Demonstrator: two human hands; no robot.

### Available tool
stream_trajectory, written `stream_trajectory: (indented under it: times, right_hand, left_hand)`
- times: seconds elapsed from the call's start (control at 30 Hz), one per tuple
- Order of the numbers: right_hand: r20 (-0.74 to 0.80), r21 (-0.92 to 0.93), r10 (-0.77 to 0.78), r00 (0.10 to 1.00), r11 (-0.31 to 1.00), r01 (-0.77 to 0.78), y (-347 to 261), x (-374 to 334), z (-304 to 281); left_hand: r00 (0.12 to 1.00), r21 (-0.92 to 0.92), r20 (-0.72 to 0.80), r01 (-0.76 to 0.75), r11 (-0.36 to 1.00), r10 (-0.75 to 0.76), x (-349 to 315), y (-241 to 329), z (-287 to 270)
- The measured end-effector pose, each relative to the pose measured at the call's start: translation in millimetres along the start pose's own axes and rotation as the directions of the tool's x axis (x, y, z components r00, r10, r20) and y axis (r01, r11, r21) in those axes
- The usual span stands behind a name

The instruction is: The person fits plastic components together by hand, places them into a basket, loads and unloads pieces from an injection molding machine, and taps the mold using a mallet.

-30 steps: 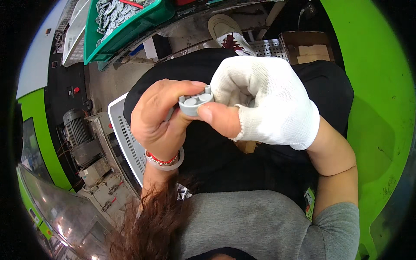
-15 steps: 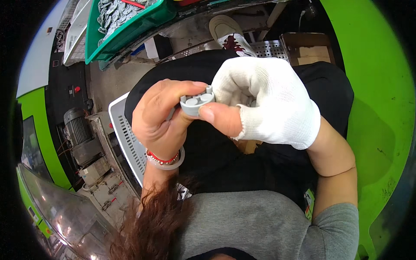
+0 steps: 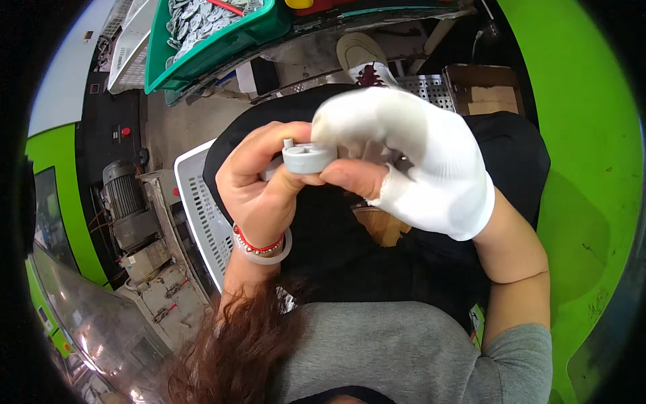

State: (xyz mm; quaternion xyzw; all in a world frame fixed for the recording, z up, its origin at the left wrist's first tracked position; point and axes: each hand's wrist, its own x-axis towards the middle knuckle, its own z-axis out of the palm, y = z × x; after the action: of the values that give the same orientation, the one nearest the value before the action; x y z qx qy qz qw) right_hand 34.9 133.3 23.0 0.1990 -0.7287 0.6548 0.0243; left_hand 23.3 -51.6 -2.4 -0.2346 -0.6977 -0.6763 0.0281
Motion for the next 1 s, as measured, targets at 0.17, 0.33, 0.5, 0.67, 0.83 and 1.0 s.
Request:
stream_trajectory:
  times: [0.17,0.33,0.5,0.67,0.83,1.0]
  right_hand:
    - [0.15,-0.328,-0.253,0.956,0.899,0.29,-2.5,6.0,-2.9]
    - [0.199,-0.476,-0.29,0.936,0.807,0.351,-3.8,4.7,-4.4]
    - [0.182,-0.59,-0.235,0.955,0.751,0.298,-8.3,4.5,-5.1]
    - [0.178,-0.662,-0.333,0.926,0.655,0.364,-2.4,4.5,-2.8]
    - [0.206,-0.689,-0.336,0.919,0.617,0.38,-0.9,2.3,-4.2]
    - [0.234,-0.701,-0.367,0.9,0.578,0.418,2.7,1.5,-5.9]
  left_hand:
    - [0.999,0.016,0.01,-0.039,0.999,0.039,0.8,0.1,-0.9]
    - [0.998,0.022,0.045,-0.037,0.999,0.036,1.5,-1.7,-3.4]
    - [0.991,0.029,-0.104,0.093,0.995,-0.089,-1.4,7.1,1.8]
    - [0.953,0.319,-0.126,-0.225,0.921,0.276,-5.3,3.4,2.7]
    - [0.957,0.349,-0.121,-0.207,0.914,0.263,-5.3,6.6,4.9]
    - [0.932,0.28,-0.093,-0.312,0.908,0.349,-0.6,0.0,4.0]
